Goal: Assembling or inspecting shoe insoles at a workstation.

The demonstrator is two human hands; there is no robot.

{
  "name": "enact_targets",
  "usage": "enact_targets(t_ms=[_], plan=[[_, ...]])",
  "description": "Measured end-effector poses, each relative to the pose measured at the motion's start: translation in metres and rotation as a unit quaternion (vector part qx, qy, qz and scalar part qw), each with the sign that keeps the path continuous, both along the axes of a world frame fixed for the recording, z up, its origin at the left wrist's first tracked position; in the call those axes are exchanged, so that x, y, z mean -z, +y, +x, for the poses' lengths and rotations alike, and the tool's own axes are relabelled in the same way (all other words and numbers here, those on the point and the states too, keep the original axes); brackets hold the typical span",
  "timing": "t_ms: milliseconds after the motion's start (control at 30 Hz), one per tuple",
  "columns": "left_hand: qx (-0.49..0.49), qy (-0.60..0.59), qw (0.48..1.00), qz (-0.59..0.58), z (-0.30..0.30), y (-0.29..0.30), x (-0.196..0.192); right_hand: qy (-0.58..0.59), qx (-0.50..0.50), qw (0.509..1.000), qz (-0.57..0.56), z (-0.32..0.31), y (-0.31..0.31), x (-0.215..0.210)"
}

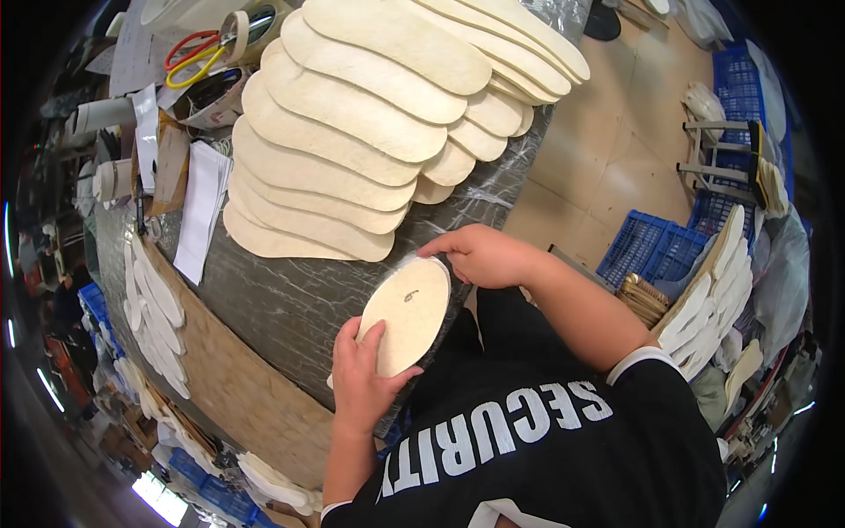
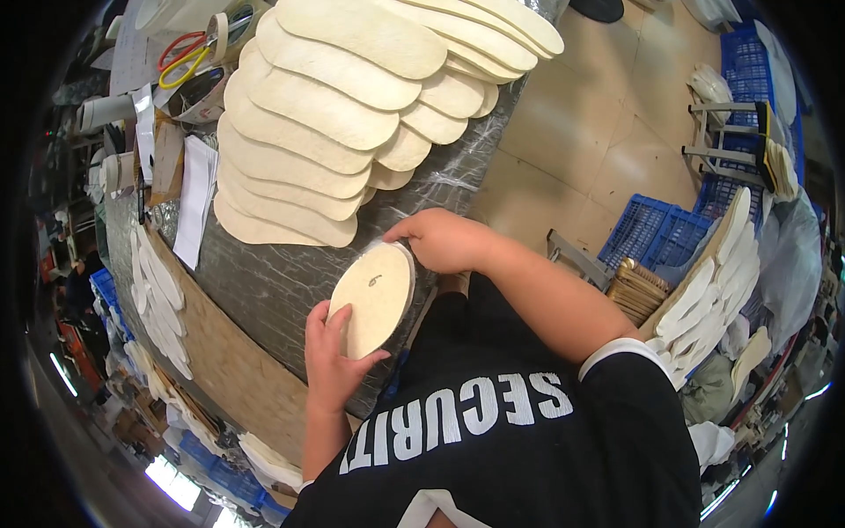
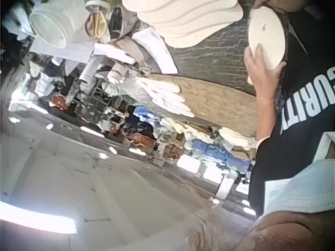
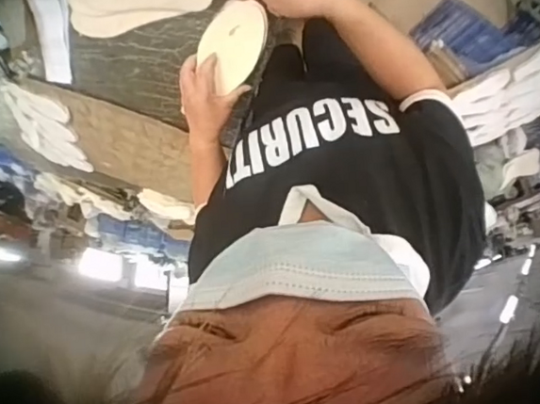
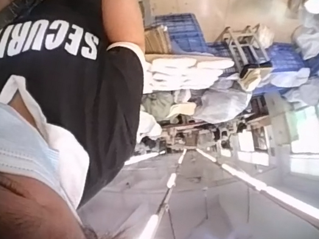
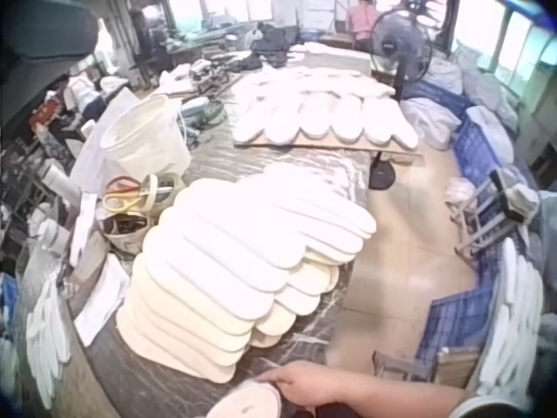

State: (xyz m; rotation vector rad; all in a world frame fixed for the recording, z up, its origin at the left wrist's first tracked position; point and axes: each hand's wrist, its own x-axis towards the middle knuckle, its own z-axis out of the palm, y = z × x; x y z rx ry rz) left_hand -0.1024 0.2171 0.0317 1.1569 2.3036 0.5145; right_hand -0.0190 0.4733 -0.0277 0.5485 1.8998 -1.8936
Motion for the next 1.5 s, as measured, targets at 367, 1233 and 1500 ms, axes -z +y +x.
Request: enact_targets(t_ms=[367,1233,1500], plan=[[-0.005,0.004,1.000,-0.002,0.000,0.008,0.003,-0.010,0.009,0.999,-0.045,0.001,0.004,0.002],[0.012,0.028,0.999,-0.032,0.008,0.016,0.008,-0.034,0.006,0.999,-0.041,0.003,0.004,0.004],[0.020,0.044,0.997,-0.061,0.012,0.019,0.008,-0.004,0.059,0.998,0.010,0.020,0.000,-0.012]])
